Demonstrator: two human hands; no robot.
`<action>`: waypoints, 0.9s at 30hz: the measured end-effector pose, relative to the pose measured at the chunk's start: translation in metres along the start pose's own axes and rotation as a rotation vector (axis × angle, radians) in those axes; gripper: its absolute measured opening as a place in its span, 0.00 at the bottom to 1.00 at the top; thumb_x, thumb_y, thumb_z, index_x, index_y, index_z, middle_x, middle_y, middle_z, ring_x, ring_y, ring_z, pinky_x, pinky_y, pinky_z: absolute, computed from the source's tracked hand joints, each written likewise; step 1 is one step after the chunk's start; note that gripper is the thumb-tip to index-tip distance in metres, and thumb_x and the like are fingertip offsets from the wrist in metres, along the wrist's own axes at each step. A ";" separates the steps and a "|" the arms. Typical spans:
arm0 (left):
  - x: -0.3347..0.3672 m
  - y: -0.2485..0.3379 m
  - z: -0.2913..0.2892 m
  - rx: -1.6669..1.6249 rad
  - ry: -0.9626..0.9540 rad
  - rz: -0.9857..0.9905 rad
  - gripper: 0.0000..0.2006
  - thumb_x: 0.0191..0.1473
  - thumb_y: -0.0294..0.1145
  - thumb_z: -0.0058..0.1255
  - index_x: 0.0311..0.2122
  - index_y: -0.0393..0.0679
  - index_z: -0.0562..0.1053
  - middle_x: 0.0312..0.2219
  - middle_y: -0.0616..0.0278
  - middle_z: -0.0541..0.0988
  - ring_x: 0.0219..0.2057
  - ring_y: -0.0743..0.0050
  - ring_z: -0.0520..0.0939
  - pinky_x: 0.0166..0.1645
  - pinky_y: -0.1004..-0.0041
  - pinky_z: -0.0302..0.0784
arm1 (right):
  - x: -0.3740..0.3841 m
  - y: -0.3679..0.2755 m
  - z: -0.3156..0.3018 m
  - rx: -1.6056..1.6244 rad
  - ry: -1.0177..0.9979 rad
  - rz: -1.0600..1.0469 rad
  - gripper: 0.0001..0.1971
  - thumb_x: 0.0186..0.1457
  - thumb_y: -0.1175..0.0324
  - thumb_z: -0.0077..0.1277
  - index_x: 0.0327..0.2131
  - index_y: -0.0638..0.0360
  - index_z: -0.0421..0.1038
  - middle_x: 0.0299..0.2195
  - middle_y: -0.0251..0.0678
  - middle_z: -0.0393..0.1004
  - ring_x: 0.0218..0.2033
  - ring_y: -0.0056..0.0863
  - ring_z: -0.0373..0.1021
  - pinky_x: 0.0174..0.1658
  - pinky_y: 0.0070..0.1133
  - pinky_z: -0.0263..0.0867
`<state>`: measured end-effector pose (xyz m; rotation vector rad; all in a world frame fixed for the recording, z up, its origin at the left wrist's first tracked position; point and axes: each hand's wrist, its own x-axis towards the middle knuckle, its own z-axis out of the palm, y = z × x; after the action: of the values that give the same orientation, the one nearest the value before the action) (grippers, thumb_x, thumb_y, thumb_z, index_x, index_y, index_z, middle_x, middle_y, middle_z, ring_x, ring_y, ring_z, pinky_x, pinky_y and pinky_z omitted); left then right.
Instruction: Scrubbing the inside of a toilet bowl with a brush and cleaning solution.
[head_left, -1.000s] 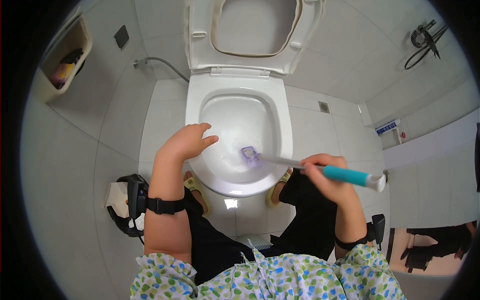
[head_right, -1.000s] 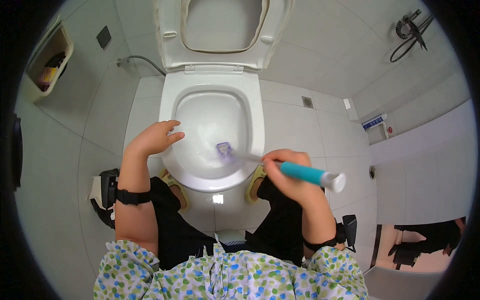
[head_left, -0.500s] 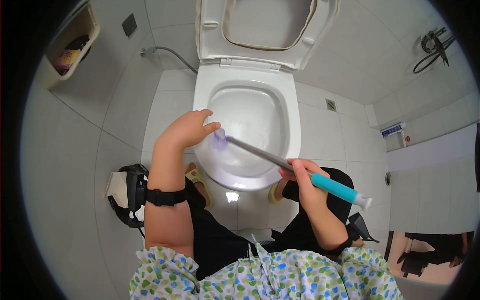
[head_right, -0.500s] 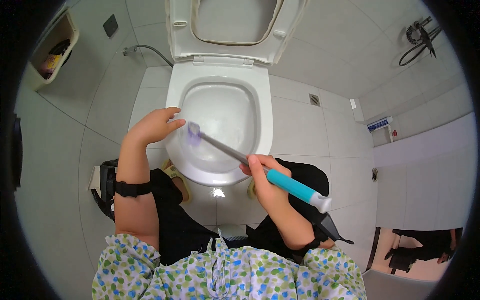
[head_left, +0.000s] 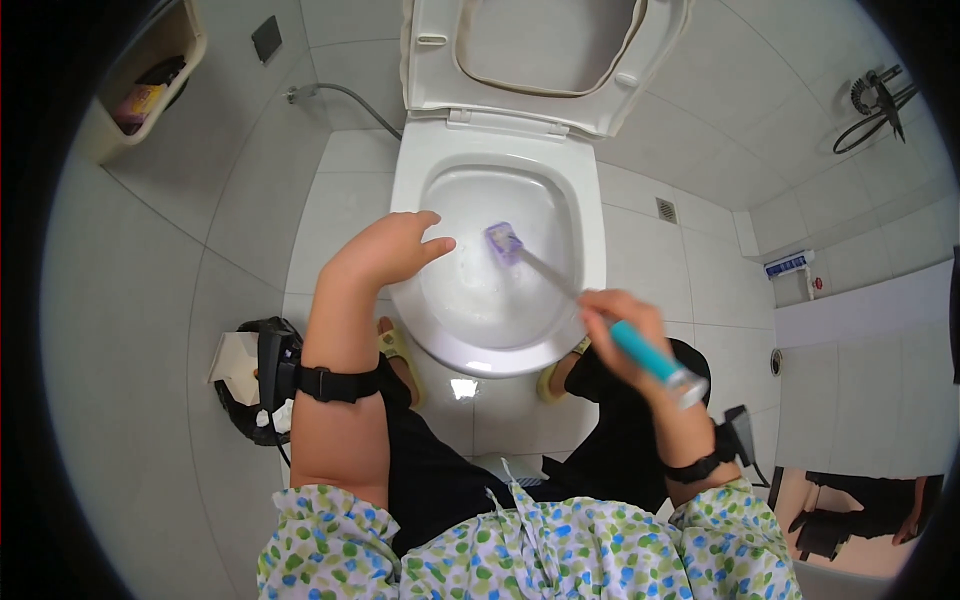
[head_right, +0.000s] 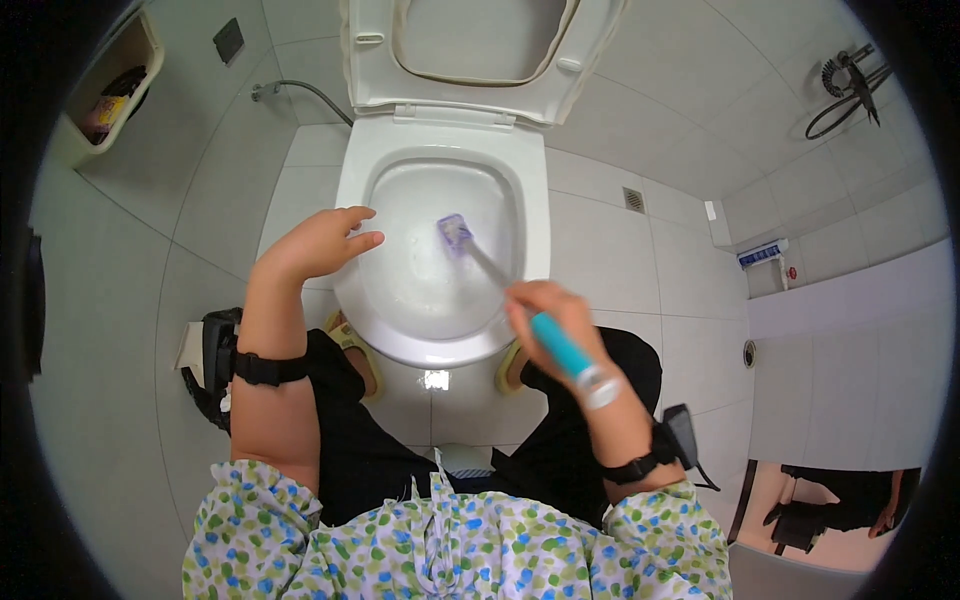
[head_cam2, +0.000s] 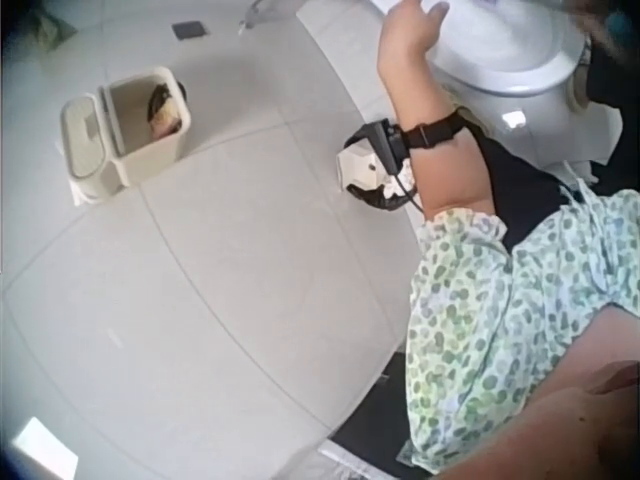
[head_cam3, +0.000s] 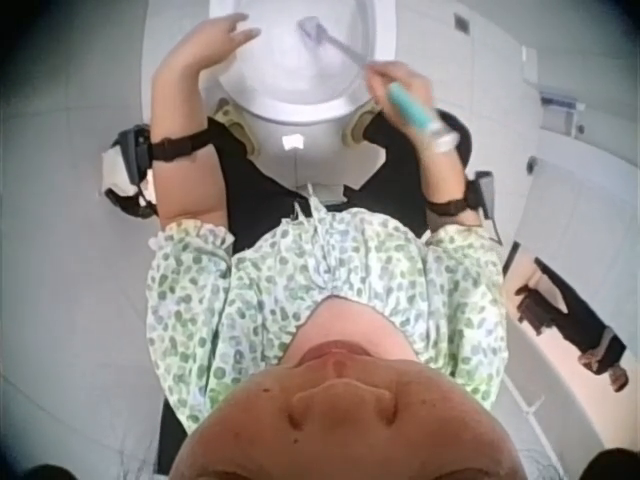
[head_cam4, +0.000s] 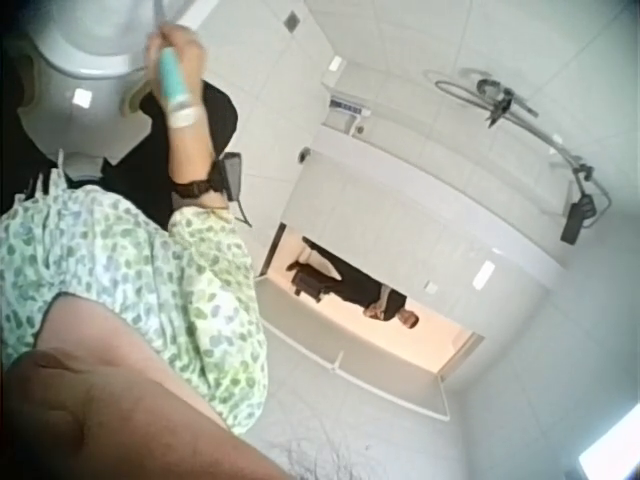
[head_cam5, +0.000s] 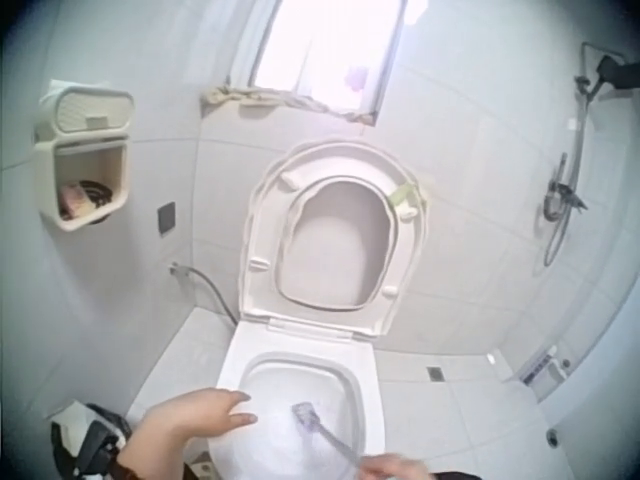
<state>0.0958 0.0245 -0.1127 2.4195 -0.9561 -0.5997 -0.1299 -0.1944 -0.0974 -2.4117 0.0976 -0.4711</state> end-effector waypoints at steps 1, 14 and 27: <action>-0.001 -0.002 -0.002 0.010 0.011 0.014 0.26 0.54 0.48 0.46 0.51 0.37 0.66 0.45 0.44 0.73 0.47 0.51 0.74 0.51 0.64 0.68 | -0.006 0.001 0.016 -0.048 -0.022 -0.115 0.07 0.45 0.74 0.54 0.31 0.63 0.73 0.26 0.46 0.74 0.27 0.43 0.72 0.32 0.28 0.69; -0.005 -0.003 -0.010 -0.014 0.038 -0.047 0.27 0.54 0.48 0.46 0.51 0.37 0.67 0.44 0.44 0.74 0.47 0.51 0.74 0.50 0.64 0.69 | 0.034 -0.034 0.036 0.924 0.564 0.565 0.20 0.60 0.56 0.41 0.31 0.69 0.66 0.26 0.42 0.71 0.24 0.32 0.74 0.31 0.21 0.72; 0.002 -0.009 -0.005 -0.008 0.057 -0.031 0.21 0.54 0.37 0.45 0.50 0.37 0.67 0.42 0.44 0.75 0.44 0.51 0.75 0.49 0.65 0.69 | 0.009 -0.034 -0.004 0.889 0.320 0.523 0.11 0.54 0.74 0.40 0.32 0.74 0.70 0.31 0.44 0.71 0.28 0.35 0.75 0.33 0.23 0.74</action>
<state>0.1042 0.0299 -0.1140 2.4348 -0.8923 -0.5421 -0.1249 -0.1721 -0.0706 -1.3591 0.5233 -0.5049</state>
